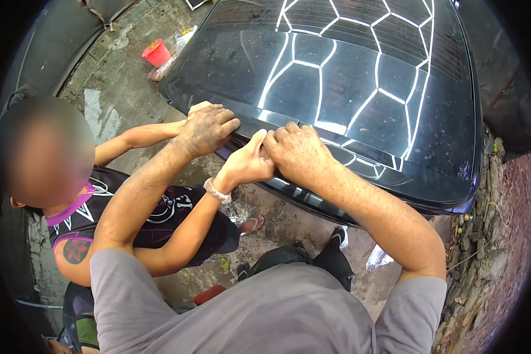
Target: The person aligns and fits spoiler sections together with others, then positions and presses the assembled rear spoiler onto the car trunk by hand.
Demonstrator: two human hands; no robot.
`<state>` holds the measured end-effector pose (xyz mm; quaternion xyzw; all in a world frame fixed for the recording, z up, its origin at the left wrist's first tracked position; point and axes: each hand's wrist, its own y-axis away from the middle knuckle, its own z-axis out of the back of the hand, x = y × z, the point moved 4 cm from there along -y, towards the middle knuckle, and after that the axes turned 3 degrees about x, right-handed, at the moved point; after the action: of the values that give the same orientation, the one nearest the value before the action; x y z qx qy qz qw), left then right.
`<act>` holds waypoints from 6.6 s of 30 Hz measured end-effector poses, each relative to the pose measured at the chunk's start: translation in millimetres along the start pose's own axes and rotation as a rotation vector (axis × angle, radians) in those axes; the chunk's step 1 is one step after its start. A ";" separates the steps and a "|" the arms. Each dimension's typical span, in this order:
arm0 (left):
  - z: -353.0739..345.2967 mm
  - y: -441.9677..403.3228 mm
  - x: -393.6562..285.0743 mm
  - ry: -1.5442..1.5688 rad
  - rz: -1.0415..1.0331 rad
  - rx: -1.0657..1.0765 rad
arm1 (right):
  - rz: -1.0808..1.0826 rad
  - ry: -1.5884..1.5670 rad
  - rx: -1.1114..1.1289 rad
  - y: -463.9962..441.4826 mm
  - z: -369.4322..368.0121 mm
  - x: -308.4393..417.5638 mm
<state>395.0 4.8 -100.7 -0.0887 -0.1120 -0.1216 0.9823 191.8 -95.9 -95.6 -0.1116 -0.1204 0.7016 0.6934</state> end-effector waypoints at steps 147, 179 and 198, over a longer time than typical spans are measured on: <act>44.4 -11.6 -204.5 0.135 0.311 0.099 | -0.754 -0.108 -0.582 459.6 93.9 -65.3; 55.9 -135.7 -313.8 0.344 0.099 0.090 | -0.761 -0.115 -0.754 491.0 91.6 -72.4; 62.6 -155.6 -336.4 0.326 0.046 0.116 | -0.618 -0.156 -0.510 447.2 87.0 -76.3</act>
<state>24.4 -57.4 -99.1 -0.0134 0.0439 -0.1049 0.9934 -258.4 -177.6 -158.9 -0.1848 -0.3706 0.4142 0.8105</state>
